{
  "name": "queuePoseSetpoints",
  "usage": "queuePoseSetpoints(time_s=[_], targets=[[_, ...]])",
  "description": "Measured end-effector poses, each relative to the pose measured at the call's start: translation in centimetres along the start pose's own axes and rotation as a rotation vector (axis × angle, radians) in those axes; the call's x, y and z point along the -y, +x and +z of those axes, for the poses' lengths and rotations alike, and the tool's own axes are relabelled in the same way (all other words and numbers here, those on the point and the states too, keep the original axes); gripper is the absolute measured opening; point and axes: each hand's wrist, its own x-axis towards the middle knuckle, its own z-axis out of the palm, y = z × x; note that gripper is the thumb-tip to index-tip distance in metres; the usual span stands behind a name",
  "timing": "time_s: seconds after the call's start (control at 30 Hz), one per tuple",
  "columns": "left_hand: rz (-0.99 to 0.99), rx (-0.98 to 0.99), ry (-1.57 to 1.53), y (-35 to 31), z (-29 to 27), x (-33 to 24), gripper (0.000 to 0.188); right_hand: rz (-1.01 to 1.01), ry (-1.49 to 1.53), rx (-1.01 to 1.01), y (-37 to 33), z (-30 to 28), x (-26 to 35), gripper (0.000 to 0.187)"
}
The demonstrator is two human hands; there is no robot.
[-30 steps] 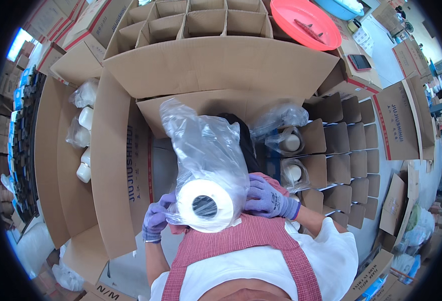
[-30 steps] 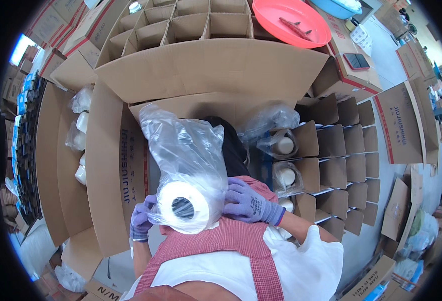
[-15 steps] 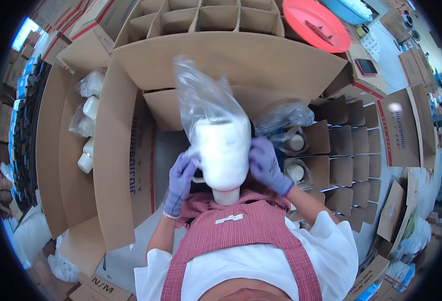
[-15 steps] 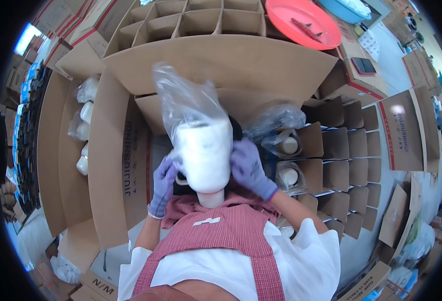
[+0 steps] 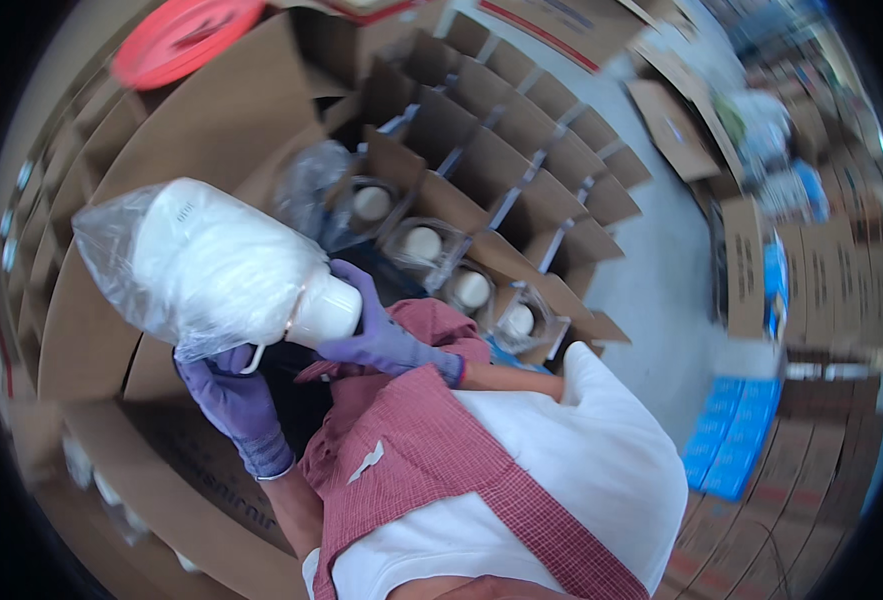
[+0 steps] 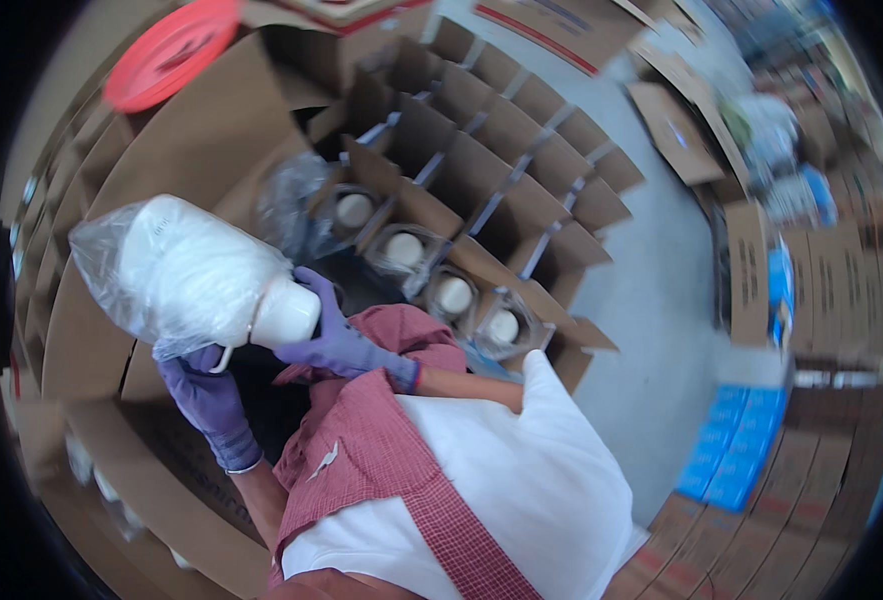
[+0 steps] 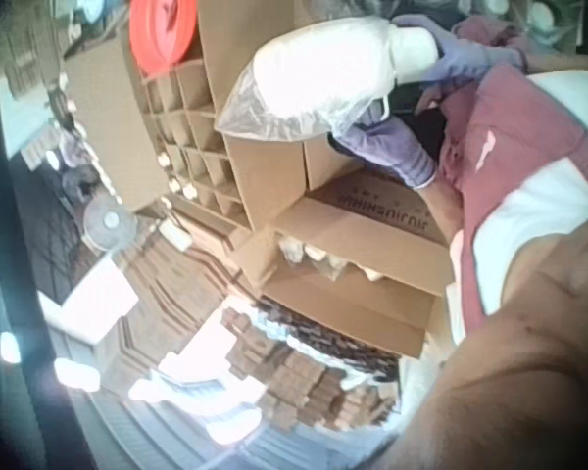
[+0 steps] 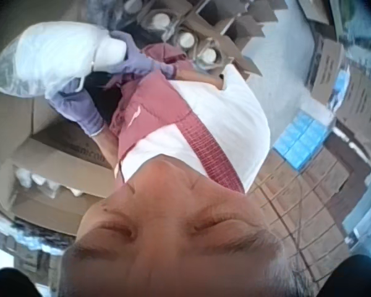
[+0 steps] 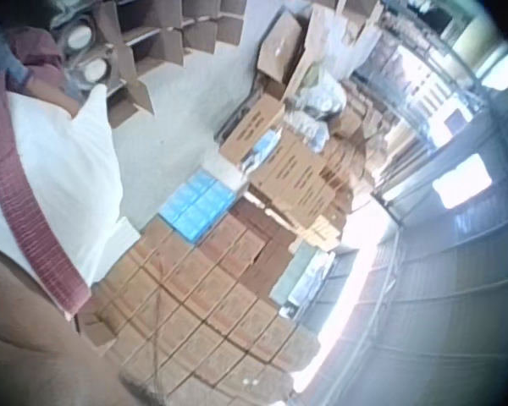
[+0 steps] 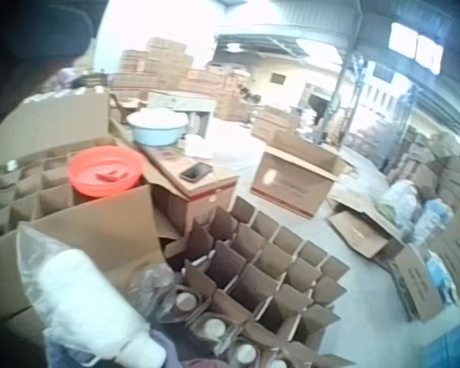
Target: The person assembles white ceramic kitchenware by attaching lids to containers and placing them into plastic bags. The person then places the packaged items into a cardboard box.
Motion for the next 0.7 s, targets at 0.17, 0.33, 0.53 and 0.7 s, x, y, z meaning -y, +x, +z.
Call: queuePoseSetpoints(time_s=[0.17,0.33,0.53,0.7], targets=[[-0.133,0.473,0.089,-3.8,5.3,1.4,0.016,0.098,0.618,-0.4,-1.8,-4.9,6.3,0.074],[-0.16,1.39,0.254,-13.7,6.2,6.7,0.024,-0.056,0.416,-0.778,-10.6,-18.0,9.8,0.062],[-0.381,1.707,0.137,-14.3,5.4,8.1,0.025,-0.04,-0.069,-0.935,-25.2,-33.5,19.8,0.047],[-0.714,1.506,0.186,-10.3,2.8,8.8,0.027,0.259,-0.272,-0.862,-34.6,-39.9,25.0,0.047]])
